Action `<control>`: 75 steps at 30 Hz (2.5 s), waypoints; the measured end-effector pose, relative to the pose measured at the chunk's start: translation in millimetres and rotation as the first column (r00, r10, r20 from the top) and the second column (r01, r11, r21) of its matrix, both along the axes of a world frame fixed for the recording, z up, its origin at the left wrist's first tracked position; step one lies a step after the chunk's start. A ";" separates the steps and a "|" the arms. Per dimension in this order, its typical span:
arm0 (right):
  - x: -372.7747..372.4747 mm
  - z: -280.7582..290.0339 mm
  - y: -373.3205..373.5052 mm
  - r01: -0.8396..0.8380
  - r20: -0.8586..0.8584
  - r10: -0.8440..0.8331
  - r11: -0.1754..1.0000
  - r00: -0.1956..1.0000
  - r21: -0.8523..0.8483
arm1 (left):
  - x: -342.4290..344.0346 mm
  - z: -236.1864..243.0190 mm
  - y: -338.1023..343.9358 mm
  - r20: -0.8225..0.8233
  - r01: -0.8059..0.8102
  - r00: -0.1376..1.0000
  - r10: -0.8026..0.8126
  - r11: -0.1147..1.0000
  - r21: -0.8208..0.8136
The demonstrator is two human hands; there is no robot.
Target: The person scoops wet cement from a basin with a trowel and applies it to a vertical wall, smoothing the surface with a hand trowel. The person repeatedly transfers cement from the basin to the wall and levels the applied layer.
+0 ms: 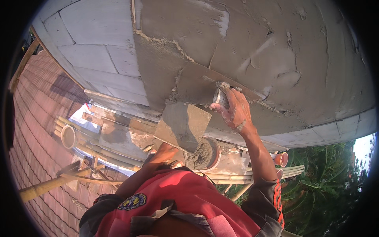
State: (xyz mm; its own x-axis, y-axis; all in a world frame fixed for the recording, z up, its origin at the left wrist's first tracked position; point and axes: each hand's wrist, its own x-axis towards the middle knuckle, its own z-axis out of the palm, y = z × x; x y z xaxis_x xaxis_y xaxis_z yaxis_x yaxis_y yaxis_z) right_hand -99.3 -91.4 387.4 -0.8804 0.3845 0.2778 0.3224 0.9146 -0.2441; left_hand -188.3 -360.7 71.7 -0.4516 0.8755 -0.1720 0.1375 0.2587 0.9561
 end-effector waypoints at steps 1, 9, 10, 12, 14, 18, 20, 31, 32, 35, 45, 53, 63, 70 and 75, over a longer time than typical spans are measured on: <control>-0.8 14.0 -0.1 -0.013 -0.013 0.013 0.999 1.000 -0.033 | -1.4 -9.4 -0.4 -0.010 0.011 1.000 -0.011 1.000 -0.007; 44.3 91.3 41.1 -0.021 -0.205 -0.027 0.973 0.978 -0.231 | -1.9 29.9 1.6 0.033 -0.002 0.999 0.005 0.996 -0.094; 53.5 94.1 49.1 -0.048 -0.276 -0.006 0.981 0.961 -0.188 | -4.9 30.6 -0.4 0.039 -0.007 0.999 0.012 0.991 -0.131; 81.3 109.4 62.4 -0.006 -0.360 -0.103 0.957 0.927 -0.289 | -11.3 29.6 -0.9 0.061 0.092 0.995 -0.083 0.982 -0.162; 105.3 120.2 68.3 0.005 -0.445 -0.155 0.947 0.882 -0.320 | -15.3 38.7 2.8 0.102 0.137 0.987 -0.123 0.979 -0.149; 95.0 50.3 28.4 -0.027 -0.443 -0.171 0.913 0.880 -0.407 | -10.5 27.0 -5.6 -0.055 -0.027 0.998 0.022 0.995 -0.097; 63.9 -25.7 -3.9 -0.073 -0.271 -0.032 0.926 0.962 -0.369 | -17.6 14.8 -16.6 -0.077 0.063 0.994 -0.072 0.991 -0.117; -30.0 -255.6 -43.2 0.012 -0.174 -0.088 0.919 0.981 -0.395 | -0.9 -47.2 -89.0 0.203 0.011 0.978 0.049 0.958 -0.286; -25.7 -246.0 -36.6 0.000 -0.191 -0.091 0.904 0.977 -0.428 | -0.4 -54.4 -96.8 0.231 -0.061 0.967 0.107 0.978 -0.200; 19.1 -216.3 -10.4 -0.033 -0.300 -0.108 0.902 0.948 -0.430 | 6.1 -51.0 -92.2 0.175 -0.066 0.981 0.083 0.992 -0.105; 132.4 -132.9 84.0 -0.063 -0.322 -0.161 0.806 0.933 -0.588 | 15.6 -10.4 -43.4 0.119 0.186 0.976 -0.183 0.982 -0.019; 274.5 -142.2 65.5 0.179 -0.224 -0.536 0.598 0.814 -0.781 | 16.2 -52.3 -44.1 0.418 0.332 0.904 -0.088 0.759 -0.560; 332.3 -608.0 -36.6 -0.036 0.376 -0.697 -0.498 0.610 -0.866 | 89.4 -289.9 59.1 0.284 0.477 0.821 -0.495 0.321 -0.819; 351.5 -810.3 -124.4 0.647 0.611 -0.675 -0.254 0.413 -0.719 | 67.8 -439.3 91.9 0.200 0.383 0.868 -0.454 0.355 -0.853; 328.6 -925.1 -248.5 0.604 0.764 -0.554 -0.498 0.331 -0.622 | 25.6 -485.4 70.6 0.133 0.567 0.639 -0.758 0.346 -0.748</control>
State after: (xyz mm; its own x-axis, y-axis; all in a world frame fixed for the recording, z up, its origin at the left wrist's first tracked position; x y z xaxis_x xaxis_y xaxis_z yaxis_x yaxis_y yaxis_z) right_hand 229.3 -340.0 -537.7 0.1425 0.4812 -0.8649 0.4820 -0.7970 -0.3640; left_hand -162.8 -290.1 -413.6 0.1183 0.5502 -0.8266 0.7321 0.5141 0.4470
